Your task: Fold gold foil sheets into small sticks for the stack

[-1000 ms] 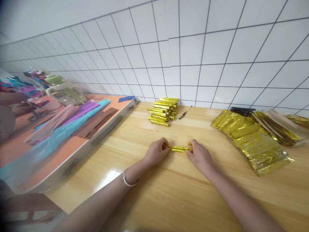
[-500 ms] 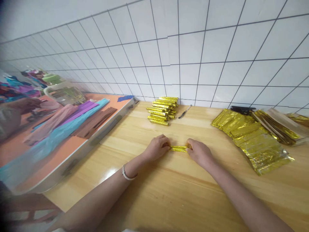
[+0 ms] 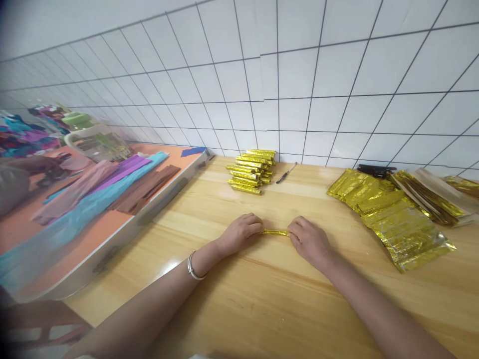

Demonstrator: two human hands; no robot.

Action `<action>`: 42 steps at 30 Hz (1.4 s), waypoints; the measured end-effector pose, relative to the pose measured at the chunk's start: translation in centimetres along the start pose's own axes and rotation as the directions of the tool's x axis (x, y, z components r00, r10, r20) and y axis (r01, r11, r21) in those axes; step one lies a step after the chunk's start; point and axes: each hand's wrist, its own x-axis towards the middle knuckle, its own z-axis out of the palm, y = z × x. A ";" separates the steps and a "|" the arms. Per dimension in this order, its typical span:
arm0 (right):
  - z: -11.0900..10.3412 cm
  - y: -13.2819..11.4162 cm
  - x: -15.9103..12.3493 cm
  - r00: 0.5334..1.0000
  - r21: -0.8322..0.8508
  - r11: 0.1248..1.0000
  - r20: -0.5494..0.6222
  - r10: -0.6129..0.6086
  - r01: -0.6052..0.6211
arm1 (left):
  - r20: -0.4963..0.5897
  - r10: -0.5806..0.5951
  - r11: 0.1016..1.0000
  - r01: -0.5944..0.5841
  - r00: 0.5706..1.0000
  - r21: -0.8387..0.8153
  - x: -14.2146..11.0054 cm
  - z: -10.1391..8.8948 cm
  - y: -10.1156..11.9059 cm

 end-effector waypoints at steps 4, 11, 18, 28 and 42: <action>-0.5 0.0 -0.4 0.988 -0.149 0.978 0.056 -0.141 0.148 | 0.054 0.122 0.992 -0.123 0.991 0.031 -0.2 -0.5 -0.5; -0.7 0.5 -1.2 0.936 -0.190 0.922 0.168 -0.309 0.339 | 0.093 0.167 0.983 -0.172 0.982 0.055 -0.7 -1.0 -0.3; -0.8 -1.2 -1.3 0.950 -0.228 0.929 0.183 -0.254 0.292 | 0.003 -0.190 0.978 0.189 0.982 -0.086 1.1 -0.1 0.4; -0.6 -0.9 -2.2 0.981 -0.162 0.968 0.056 -0.185 0.191 | 0.156 -0.171 0.982 0.181 0.973 -0.046 2.9 -0.5 2.0; 0.7 1.0 0.0 0.964 -0.154 0.954 0.101 -0.245 0.259 | 0.046 0.051 0.983 -0.058 0.998 0.175 1.6 0.3 5.2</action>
